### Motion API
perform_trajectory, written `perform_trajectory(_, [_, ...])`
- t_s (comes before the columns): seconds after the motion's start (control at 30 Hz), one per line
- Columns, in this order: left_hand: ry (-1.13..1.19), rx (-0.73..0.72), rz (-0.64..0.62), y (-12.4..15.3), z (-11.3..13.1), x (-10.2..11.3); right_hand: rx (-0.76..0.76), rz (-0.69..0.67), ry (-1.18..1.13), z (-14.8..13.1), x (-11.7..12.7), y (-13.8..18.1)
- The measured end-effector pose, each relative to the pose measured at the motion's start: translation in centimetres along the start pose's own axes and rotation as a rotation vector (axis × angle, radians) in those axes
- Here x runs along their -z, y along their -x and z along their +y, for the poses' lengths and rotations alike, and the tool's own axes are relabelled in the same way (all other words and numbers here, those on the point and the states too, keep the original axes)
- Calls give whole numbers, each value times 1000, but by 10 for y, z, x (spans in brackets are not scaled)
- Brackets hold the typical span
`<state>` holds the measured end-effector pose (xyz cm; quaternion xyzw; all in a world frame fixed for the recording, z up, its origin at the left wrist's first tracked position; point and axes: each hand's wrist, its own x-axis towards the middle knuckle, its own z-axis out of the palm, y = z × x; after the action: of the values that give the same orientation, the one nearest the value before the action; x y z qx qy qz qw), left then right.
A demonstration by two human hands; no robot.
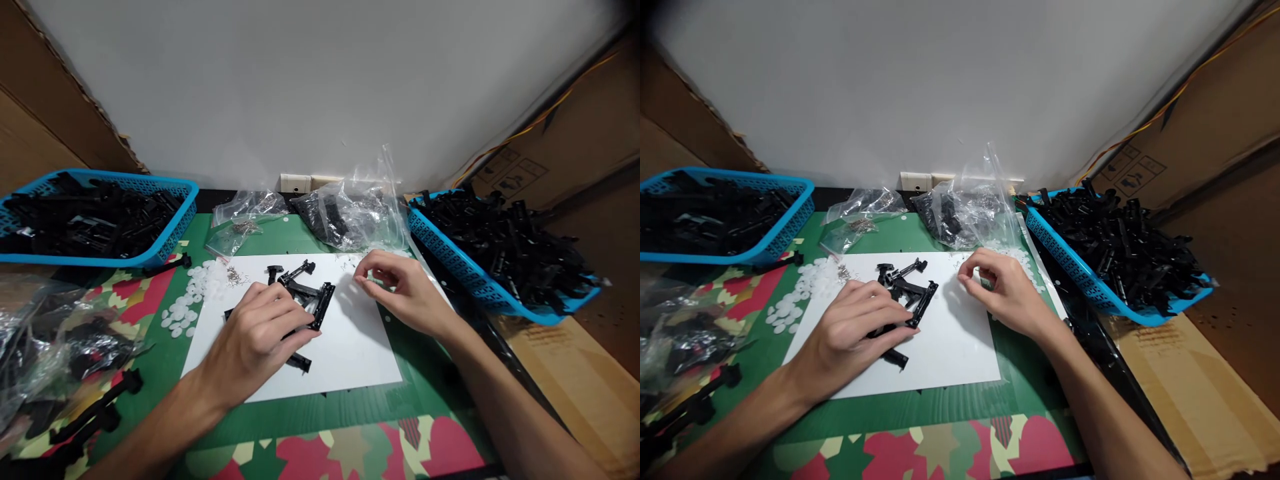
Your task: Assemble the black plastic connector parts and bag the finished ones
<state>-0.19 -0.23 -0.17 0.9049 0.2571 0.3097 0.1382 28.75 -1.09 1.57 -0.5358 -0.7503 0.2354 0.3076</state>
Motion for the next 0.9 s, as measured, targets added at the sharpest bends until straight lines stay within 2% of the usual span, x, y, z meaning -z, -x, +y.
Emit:
perform_trajectory(0.17, [16, -27, 132, -1, 1, 0, 99, 122, -254, -30, -23, 4])
perform_trajectory(0.33, [30, -48, 223, 0, 1, -3, 176, 90, -331, -38, -40, 8])
perform_trajectory(0.53, [5, -98, 233, -1, 1, -3, 217, 101, -299, -40, -48, 10])
perform_trajectory(0.7, [-34, -112, 225, 0, 0, -3, 341, 112, -230, -37, -52, 10])
perform_trajectory(0.9, [-71, -136, 201, 2, 0, -4, 426, 28, -42, -31, -48, 14])
